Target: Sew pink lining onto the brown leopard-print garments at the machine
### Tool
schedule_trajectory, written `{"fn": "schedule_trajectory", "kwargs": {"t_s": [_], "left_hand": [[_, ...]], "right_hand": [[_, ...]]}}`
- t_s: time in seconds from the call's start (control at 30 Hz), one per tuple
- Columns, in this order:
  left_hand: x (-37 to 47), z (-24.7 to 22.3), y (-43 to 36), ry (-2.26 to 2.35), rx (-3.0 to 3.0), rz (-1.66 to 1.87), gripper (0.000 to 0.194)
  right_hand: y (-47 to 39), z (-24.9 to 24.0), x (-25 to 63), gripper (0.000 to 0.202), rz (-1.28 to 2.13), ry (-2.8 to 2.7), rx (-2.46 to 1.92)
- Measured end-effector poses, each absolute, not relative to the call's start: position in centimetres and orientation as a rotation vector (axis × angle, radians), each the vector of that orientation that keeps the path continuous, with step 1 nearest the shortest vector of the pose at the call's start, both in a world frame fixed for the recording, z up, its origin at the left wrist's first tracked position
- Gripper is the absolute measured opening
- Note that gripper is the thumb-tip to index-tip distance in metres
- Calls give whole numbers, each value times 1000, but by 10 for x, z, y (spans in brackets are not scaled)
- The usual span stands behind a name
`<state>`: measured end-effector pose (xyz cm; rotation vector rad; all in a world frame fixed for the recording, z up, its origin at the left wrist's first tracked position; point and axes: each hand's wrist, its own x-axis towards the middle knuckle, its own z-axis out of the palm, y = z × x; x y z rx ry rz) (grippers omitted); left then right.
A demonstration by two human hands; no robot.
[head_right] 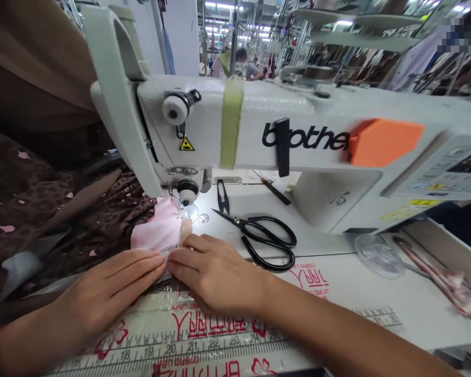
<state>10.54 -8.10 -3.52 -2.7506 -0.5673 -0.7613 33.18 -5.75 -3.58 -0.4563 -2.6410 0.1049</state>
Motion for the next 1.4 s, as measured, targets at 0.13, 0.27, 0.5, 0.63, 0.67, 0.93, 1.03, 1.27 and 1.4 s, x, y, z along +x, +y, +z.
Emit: {"fn": "schedule_trajectory", "kwargs": {"t_s": [0.13, 0.27, 0.5, 0.63, 0.67, 0.93, 1.03, 1.27, 1.4], "left_hand": [[109, -37, -82, -558, -2720, -816, 29], [106, -39, -76, -608, -2775, -848, 30], [99, -46, -37, -618, -2919, -829, 32], [96, -46, -19, -682, -3012, -742, 30], [96, -46, -17, -688, -3009, -749, 29], [97, -46, -18, -746, -2975, -784, 31], [97, -45, -18, -804, -3001, -760, 30], [88, -44, -19, -652, -2993, -706, 28], [86, -46, -17, -581, -2969, -750, 27]], "right_hand": [[-58, -33, 330, 25, 51, -2685, -466], [-56, -32, 327, 24, 18, -2690, -486], [-32, -33, 321, 27, -17, -2694, -603], [-22, -33, 318, 30, -57, -2680, -680], [-21, -33, 317, 30, -66, -2675, -693], [-28, -39, 313, 28, -141, -2653, -780], [-30, -37, 313, 29, -119, -2639, -808], [-30, -37, 316, 27, -177, -2664, -813], [-29, -35, 316, 26, -239, -2674, -794]]}}
